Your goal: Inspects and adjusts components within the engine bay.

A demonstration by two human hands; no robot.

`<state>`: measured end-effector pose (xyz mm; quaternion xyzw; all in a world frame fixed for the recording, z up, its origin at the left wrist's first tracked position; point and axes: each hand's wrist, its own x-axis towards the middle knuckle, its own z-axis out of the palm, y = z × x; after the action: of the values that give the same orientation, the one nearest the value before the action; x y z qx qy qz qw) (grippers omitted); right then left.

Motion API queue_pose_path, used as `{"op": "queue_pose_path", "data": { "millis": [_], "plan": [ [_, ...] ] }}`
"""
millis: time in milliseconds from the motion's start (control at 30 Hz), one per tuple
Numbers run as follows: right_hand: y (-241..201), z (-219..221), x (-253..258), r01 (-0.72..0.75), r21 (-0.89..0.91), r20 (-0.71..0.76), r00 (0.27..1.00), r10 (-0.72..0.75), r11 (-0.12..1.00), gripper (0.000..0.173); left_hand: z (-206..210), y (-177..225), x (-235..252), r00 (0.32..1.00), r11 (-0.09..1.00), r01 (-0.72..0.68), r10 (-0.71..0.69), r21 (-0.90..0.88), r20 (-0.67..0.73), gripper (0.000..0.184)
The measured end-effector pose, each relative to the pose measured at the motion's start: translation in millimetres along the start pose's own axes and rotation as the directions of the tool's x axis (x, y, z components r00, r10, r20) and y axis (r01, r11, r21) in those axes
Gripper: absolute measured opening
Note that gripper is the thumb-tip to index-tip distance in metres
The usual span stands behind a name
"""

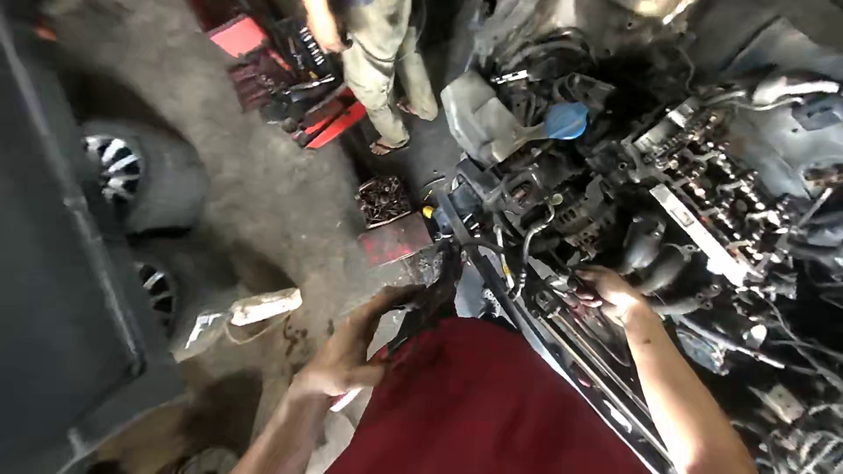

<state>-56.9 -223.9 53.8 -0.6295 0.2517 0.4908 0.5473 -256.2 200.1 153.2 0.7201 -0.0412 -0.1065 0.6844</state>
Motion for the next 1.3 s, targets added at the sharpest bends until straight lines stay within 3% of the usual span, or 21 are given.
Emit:
{"op": "queue_pose_path", "data": {
  "millis": [200,400,633,767,1133,1300],
  "plan": [
    [8,1,34,0.076,-0.153,-0.039,0.996,-0.083,0.985,0.026,68,-4,-61,0.989,0.996,0.089,-0.087,0.014,-0.123,0.092],
    [8,-5,69,0.154,-0.367,0.031,0.988,-0.153,0.918,0.035,100,-5,-96,0.954,0.972,0.234,-0.231,-0.009,-0.189,0.088],
    [21,2,63,0.139,-0.318,0.045,0.990,-0.132,0.938,0.037,129,-9,-119,0.823,0.836,0.509,-0.542,-0.203,-0.169,0.089],
    [23,4,68,0.162,-0.273,0.022,0.986,-0.162,0.948,0.033,137,-17,-125,0.821,0.815,0.477,-0.547,-0.330,-0.164,0.085],
    [25,19,84,0.163,-0.388,-0.062,0.977,-0.202,0.907,0.033,146,-39,-131,0.853,0.873,0.398,-0.465,-0.281,-0.236,0.087],
    [26,23,79,0.168,-0.422,-0.076,0.973,-0.220,0.891,0.034,152,-45,-135,0.836,0.870,0.380,-0.468,-0.313,-0.286,0.088]
  ]
}}
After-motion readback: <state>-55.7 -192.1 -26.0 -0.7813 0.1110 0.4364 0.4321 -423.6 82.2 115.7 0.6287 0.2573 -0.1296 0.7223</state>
